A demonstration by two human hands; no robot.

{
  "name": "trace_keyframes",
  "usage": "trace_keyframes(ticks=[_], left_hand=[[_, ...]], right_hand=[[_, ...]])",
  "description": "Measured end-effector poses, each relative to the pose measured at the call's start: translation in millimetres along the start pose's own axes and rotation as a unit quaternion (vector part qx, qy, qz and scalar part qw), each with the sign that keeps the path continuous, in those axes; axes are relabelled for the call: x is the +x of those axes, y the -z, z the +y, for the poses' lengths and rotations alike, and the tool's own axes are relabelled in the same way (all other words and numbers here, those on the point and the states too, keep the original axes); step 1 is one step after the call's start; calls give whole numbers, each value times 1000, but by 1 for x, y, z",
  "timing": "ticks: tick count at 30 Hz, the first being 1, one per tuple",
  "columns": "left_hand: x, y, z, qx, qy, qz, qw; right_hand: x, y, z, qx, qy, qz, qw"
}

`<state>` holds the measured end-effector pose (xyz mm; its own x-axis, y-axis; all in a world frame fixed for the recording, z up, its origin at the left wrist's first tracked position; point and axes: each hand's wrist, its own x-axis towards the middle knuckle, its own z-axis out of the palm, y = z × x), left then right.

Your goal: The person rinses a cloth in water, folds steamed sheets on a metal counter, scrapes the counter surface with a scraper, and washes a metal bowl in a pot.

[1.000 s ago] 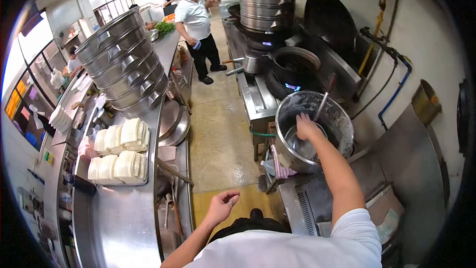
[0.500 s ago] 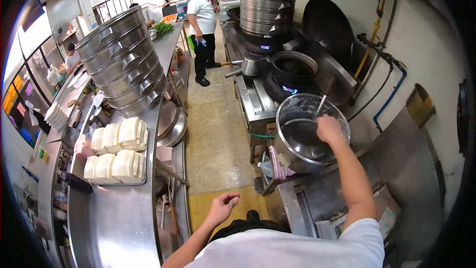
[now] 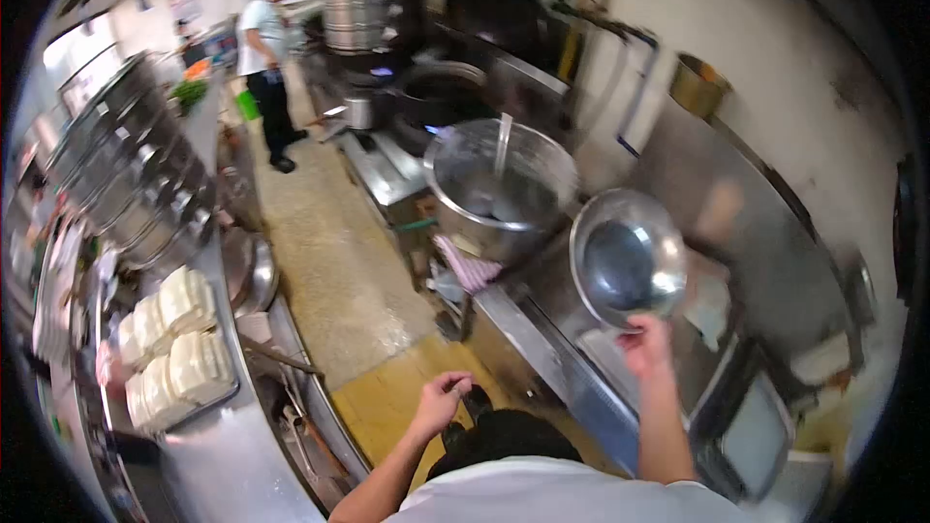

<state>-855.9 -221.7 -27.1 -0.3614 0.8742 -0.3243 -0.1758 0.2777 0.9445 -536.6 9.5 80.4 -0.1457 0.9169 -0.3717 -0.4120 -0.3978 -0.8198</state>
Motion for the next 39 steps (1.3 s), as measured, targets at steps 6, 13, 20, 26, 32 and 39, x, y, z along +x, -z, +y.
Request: trace_keyframes(ticks=[6,13,20,26,32,39], left_hand=[[-4,-83,-8,30,19,-152,988],[-13,-187,-10,79,25,-232,969],[-63,-329,-29,97,56,-281,953],[-124,-434,-70,147,49,-340,928],[-165,-493,-97,152,68,-355,920],[-186,-520,-92,195,50,-344,917]], right_hand=[[-84,88,102,119,-175,47,976],[-143,162,58,134,-95,158,974],[-210,369,-52,42,144,371,917],[-247,611,-86,-16,210,500,840],[-269,685,-133,-24,252,556,791],[-252,747,-113,-61,236,567,787]])
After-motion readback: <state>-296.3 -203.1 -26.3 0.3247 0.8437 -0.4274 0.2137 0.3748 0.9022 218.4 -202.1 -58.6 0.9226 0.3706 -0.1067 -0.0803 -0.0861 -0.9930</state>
